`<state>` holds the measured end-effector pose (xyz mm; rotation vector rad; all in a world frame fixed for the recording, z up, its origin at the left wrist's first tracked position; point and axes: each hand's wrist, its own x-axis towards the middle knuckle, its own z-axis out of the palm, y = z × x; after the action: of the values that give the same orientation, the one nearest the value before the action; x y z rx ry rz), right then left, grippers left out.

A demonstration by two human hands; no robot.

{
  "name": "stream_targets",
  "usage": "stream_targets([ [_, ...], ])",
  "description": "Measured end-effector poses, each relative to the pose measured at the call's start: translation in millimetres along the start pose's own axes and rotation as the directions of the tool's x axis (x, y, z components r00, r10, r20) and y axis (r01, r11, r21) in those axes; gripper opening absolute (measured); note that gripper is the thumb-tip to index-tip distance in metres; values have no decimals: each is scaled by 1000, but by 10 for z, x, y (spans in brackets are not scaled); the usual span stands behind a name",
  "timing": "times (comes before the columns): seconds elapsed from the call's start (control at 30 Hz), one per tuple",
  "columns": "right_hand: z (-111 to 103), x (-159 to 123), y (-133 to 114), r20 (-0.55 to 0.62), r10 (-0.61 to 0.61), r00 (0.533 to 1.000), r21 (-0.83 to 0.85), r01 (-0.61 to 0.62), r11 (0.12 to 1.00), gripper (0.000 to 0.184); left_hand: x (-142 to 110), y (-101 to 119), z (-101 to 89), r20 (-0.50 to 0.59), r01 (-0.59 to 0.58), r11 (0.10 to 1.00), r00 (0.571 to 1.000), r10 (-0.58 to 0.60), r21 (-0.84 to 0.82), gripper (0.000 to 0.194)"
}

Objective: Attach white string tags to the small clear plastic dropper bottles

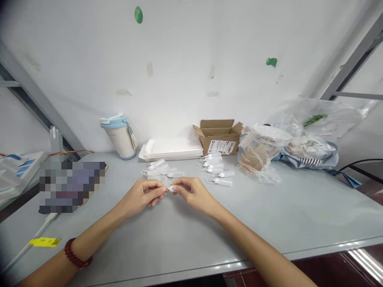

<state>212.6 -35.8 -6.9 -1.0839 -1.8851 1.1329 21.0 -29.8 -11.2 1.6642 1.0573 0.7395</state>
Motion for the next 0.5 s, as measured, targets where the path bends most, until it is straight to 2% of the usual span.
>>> stream_targets([
  [0.17, 23, -2, 9, 31, -28, 999, -66, 30, 997, 23, -30, 49, -51, 22, -9, 997, 1000, 7, 76, 25],
  [0.3, -29, 18, 59, 43, -93, 995, -294, 102, 950, 28, -17, 97, -190, 21, -27, 988, 999, 24, 153, 23],
  [0.33, -64, 26, 74, 18, -110, 994, -352, 109, 930, 30, -7, 98, -243, -27, -37, 988, 999, 42, 150, 23],
  [0.4, -161, 43, 100, -73, -134, 988, -420, 91, 903, 33, 22, 75, -356, -193, -51, 990, 978, 77, 134, 22],
  [0.47, -277, 59, 117, -200, -147, 969, -436, 46, 899, 33, 63, 18, -457, -360, -64, 990, 927, 106, 127, 23],
  [0.5, -334, 67, 124, -263, -151, 953, -442, 20, 897, 32, 86, -20, -495, -399, -61, 987, 910, 116, 148, 25],
])
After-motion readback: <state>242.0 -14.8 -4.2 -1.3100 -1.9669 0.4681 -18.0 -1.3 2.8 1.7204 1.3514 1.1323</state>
